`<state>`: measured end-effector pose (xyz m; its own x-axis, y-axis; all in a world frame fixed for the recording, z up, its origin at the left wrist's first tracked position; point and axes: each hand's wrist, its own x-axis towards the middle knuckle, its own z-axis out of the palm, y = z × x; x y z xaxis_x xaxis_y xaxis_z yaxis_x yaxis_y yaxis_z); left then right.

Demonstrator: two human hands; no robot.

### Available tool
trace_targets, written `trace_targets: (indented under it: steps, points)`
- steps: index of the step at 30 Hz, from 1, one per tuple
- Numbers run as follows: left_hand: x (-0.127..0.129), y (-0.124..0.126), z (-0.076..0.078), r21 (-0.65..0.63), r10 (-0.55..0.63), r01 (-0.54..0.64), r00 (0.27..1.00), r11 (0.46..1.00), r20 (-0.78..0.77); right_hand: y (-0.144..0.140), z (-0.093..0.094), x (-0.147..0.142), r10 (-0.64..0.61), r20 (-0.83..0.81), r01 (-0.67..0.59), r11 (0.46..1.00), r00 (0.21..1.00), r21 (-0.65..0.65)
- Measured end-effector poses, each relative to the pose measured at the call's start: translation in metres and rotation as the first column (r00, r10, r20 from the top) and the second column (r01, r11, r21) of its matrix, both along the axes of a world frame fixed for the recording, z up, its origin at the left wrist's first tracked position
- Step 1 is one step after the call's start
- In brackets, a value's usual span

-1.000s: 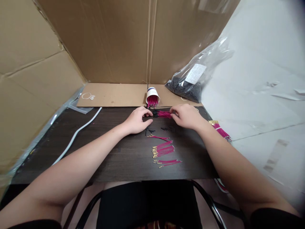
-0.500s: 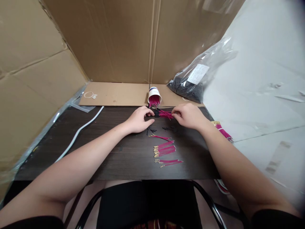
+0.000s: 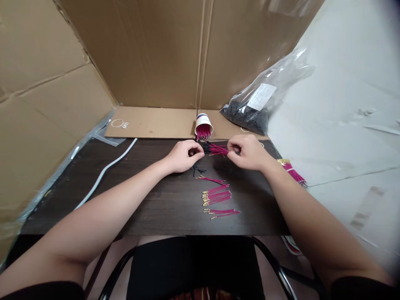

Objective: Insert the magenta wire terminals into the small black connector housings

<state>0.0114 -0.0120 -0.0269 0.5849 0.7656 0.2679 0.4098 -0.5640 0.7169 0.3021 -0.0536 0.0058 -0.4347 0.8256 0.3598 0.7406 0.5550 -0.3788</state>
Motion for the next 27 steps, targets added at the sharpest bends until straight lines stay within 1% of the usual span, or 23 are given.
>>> trace_targets:
  steps: [3, 6, 8, 11, 15, 17, 20, 25, 27]
  points:
    - [-0.003, 0.001, 0.001, 0.009, -0.037, 0.037, 0.999, 0.999, 0.003, 0.0, 0.003, 0.002, -0.008, -0.078, 0.011, 0.999, 0.997, 0.04]
    - [-0.006, 0.001, 0.002, 0.022, -0.144, 0.145, 0.989, 0.989, -0.035, -0.001, 0.005, 0.001, 0.053, -0.124, -0.047, 0.998, 0.991, 0.049]
    - [-0.007, 0.0, 0.004, 0.023, -0.201, 0.203, 0.977, 0.979, -0.064, -0.002, 0.005, -0.002, 0.084, -0.118, -0.082, 0.996, 0.989, 0.018]
    - [-0.009, 0.0, 0.009, 0.008, -0.21, 0.211, 0.976, 0.977, -0.063, -0.003, 0.004, -0.006, 0.099, -0.088, -0.103, 0.994, 0.991, -0.036]
    - [-0.011, 0.0, 0.012, -0.052, -0.304, 0.301, 0.95, 0.952, -0.076, -0.003, 0.003, -0.009, 0.106, -0.076, -0.11, 0.993, 0.991, -0.046]
    - [-0.012, 0.0, 0.012, -0.053, -0.314, 0.31, 0.941, 0.949, -0.128, -0.004, 0.003, -0.009, 0.11, -0.076, -0.113, 0.993, 0.991, -0.043]
    - [-0.011, -0.001, 0.012, -0.042, -0.285, 0.282, 0.939, 0.959, -0.194, -0.005, 0.004, -0.01, 0.125, -0.089, -0.13, 0.991, 0.988, -0.045]
    - [-0.009, -0.001, 0.013, -0.068, -0.297, 0.289, 0.929, 0.955, -0.219, -0.006, 0.004, -0.01, 0.158, -0.121, -0.164, 0.986, 0.98, -0.043]
    - [-0.008, -0.001, 0.013, -0.088, -0.301, 0.288, 0.933, 0.953, -0.196, -0.005, 0.003, -0.01, 0.16, -0.128, -0.167, 0.985, 0.979, -0.045]
